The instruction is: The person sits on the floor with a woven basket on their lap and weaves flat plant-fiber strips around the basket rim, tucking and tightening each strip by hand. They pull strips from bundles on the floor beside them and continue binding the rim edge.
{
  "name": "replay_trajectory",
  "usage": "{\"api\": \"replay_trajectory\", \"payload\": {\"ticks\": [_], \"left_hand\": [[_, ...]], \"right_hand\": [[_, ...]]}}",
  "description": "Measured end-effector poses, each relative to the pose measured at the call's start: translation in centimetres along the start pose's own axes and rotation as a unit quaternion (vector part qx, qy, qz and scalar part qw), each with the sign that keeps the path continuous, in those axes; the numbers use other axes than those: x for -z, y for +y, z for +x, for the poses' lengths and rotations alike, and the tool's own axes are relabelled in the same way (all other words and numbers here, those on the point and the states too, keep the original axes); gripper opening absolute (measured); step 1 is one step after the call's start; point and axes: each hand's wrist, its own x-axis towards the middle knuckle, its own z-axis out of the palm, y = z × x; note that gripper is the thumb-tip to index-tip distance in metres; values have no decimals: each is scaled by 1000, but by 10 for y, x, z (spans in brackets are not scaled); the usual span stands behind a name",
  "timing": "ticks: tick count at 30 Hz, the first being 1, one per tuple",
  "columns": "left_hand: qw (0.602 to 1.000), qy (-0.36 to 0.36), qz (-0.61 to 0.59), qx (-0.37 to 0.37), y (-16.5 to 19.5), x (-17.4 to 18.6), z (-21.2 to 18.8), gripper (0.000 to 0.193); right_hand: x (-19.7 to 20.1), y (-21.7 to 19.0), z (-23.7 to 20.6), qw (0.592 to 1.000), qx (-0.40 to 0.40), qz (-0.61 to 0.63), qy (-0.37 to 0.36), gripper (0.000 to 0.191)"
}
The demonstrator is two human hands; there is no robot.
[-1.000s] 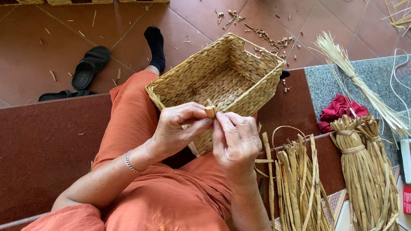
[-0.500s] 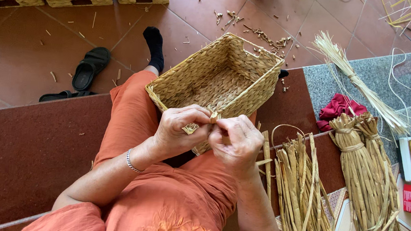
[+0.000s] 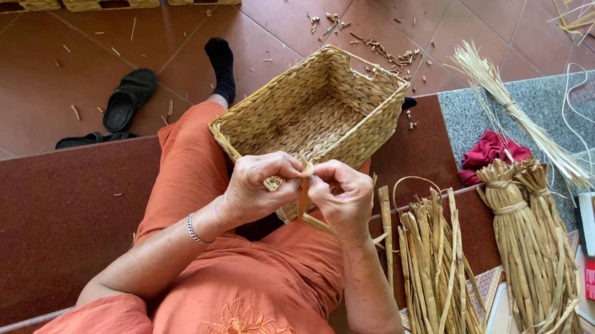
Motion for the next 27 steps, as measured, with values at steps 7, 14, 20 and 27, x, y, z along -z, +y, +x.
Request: {"api": "replay_trajectory", "payload": {"ticks": [7,14,20,27], "left_hand": [[919,19,-326,219,-9,-7,-13,3],[893,13,-363,265,-9,-9,-8,19],[886,-42,-364,283,-9,2,0,15],[992,35,107,58,2,-4,5,13]], "right_hand": [[2,29,-6,973,-98,209,10,8],[-3,22,-11,975,-130,174,42,7],[-2,21,-13,976,-112,187,20,6],[-16,31,-13,969,-88,228,32,5]]}}
